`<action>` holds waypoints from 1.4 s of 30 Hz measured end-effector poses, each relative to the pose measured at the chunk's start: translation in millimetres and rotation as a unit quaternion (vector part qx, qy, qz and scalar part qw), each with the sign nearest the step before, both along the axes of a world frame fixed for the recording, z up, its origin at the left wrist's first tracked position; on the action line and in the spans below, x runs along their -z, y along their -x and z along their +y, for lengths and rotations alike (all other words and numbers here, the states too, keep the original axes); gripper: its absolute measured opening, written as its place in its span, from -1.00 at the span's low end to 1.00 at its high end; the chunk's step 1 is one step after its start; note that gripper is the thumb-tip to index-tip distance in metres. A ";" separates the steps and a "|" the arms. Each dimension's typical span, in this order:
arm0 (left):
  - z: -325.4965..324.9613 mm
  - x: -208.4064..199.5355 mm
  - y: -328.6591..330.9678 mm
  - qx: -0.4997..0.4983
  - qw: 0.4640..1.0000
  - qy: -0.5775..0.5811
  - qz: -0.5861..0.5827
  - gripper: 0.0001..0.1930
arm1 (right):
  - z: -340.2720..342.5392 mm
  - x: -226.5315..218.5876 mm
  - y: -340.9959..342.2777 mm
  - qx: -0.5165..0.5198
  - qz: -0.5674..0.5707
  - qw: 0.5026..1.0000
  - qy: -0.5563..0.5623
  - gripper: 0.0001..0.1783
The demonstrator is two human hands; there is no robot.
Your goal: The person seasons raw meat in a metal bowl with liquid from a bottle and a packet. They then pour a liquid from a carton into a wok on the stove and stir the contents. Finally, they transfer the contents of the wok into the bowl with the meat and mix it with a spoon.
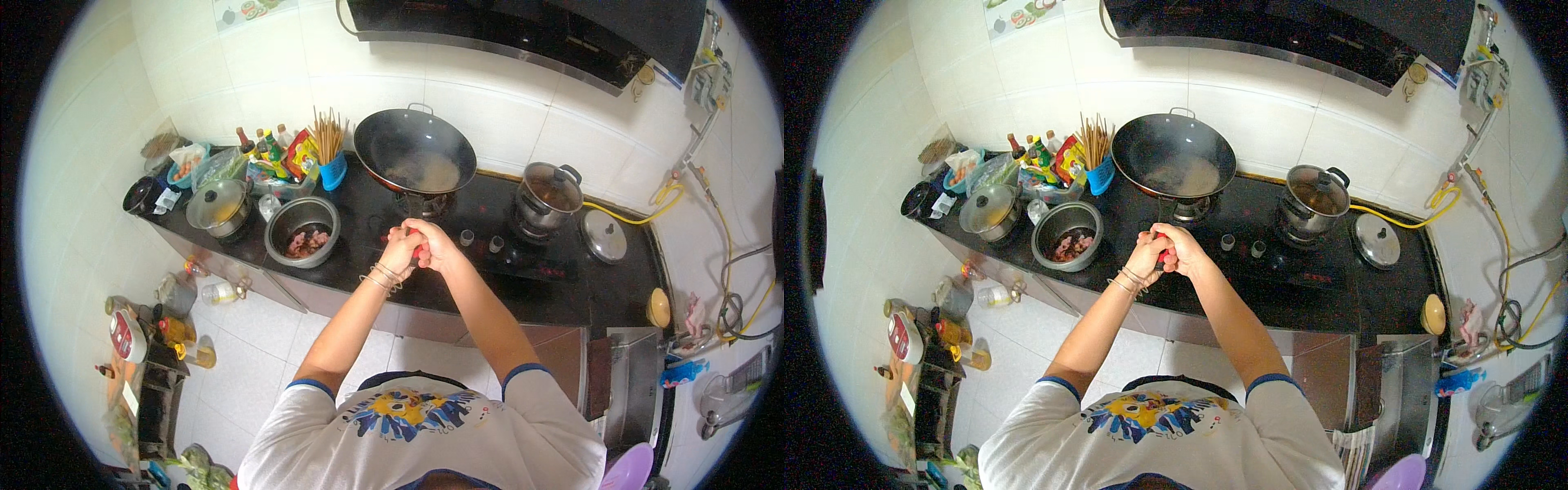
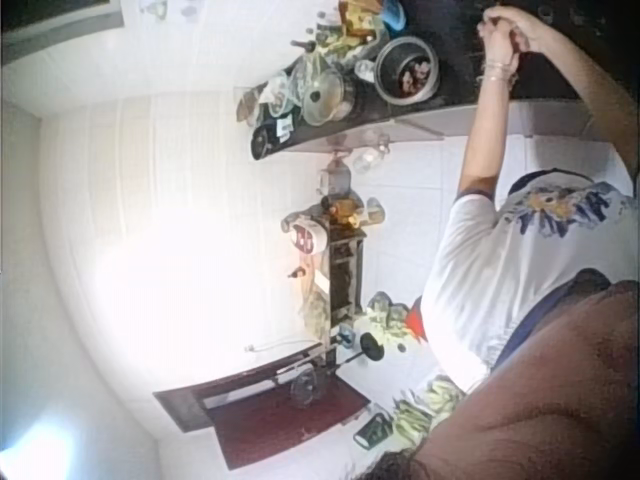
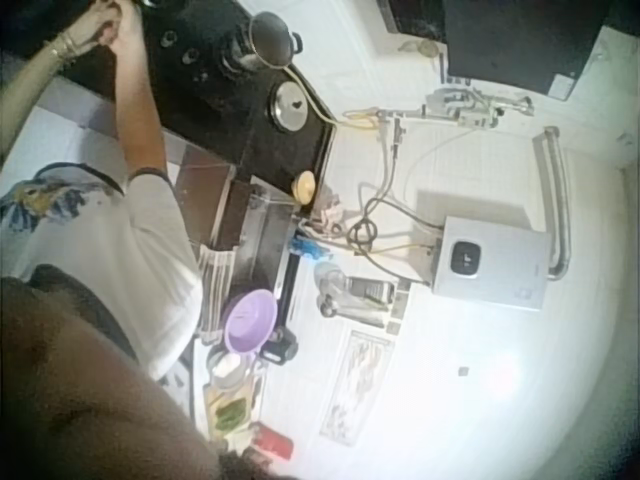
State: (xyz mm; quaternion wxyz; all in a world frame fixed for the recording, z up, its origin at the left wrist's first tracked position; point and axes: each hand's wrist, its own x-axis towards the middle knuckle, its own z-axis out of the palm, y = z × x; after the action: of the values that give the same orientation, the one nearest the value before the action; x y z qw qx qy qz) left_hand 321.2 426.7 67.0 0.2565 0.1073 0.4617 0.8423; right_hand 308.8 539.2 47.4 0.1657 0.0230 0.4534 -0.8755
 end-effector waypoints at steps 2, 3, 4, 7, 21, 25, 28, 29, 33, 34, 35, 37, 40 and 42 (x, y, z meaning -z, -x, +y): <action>0.3 -2.0 -1.0 -0.004 1.000 -0.003 -0.011 -0.84 | -0.1 -3.3 -2.0 -0.002 -0.006 1.000 -0.004 -0.73; 1.4 -2.7 -1.5 -0.005 1.000 -0.005 -0.016 -0.84 | 0.9 -2.8 -2.2 -0.001 -0.009 1.000 -0.008 -0.73; 2.3 -1.2 -1.0 0.000 1.000 -0.004 -0.014 -0.84 | 1.9 -2.2 -2.5 0.000 -0.013 1.000 -0.011 -0.73; 4.1 3.8 1.7 0.007 1.000 -0.005 -0.014 -0.85 | 4.2 6.5 2.0 -0.002 -0.015 1.000 -0.011 -0.74; -5.5 3.8 -2.8 0.024 0.992 -0.090 -0.080 -0.92 | -7.7 -37.2 -21.7 0.004 -0.041 0.997 -0.070 -0.77; -5.4 8.1 -2.1 0.044 0.988 -0.123 -0.087 -0.93 | -6.5 -36.4 -21.3 0.016 -0.038 0.994 -0.098 -0.76; -0.5 15.2 1.0 0.057 0.989 -0.118 -0.069 -0.94 | 2.4 -24.1 -17.6 0.011 -0.023 0.994 -0.104 -0.73; 3.3 14.3 -0.3 0.047 0.992 -0.102 -0.062 -0.93 | 4.8 -24.8 -18.9 0.013 -0.020 0.995 -0.097 -0.72; 11.1 13.9 -2.4 0.037 0.996 -0.072 -0.037 -0.90 | 12.5 -27.4 -23.8 -0.003 -0.018 0.996 -0.091 -0.70; 12.3 12.7 -2.9 0.034 0.997 -0.064 -0.030 -0.89 | 13.7 -28.4 -24.7 -0.010 -0.020 0.996 -0.088 -0.70; 12.7 11.2 -3.7 0.032 0.998 -0.053 -0.025 -0.89 | 14.7 -24.2 -23.8 -0.008 -0.013 0.997 -0.075 -0.71; 13.9 6.7 -4.7 0.028 0.999 -0.031 -0.011 -0.88 | 18.2 -10.2 -17.8 -0.002 0.002 0.999 -0.050 -0.72; 15.3 -0.7 -4.1 0.008 1.000 -0.007 -0.013 -0.87 | 20.8 -0.9 -8.5 -0.015 -0.002 1.000 -0.018 -0.73; 12.9 -4.1 -5.4 0.010 1.000 -0.007 -0.015 -0.88 | 19.9 -1.3 -7.9 -0.006 -0.017 0.999 -0.034 -0.74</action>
State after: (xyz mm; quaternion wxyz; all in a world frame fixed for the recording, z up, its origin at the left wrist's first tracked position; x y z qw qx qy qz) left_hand 326.6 439.5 71.1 0.2709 0.1006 0.4505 0.8447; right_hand 316.6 559.1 48.7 0.1775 0.0410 0.4804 -0.8579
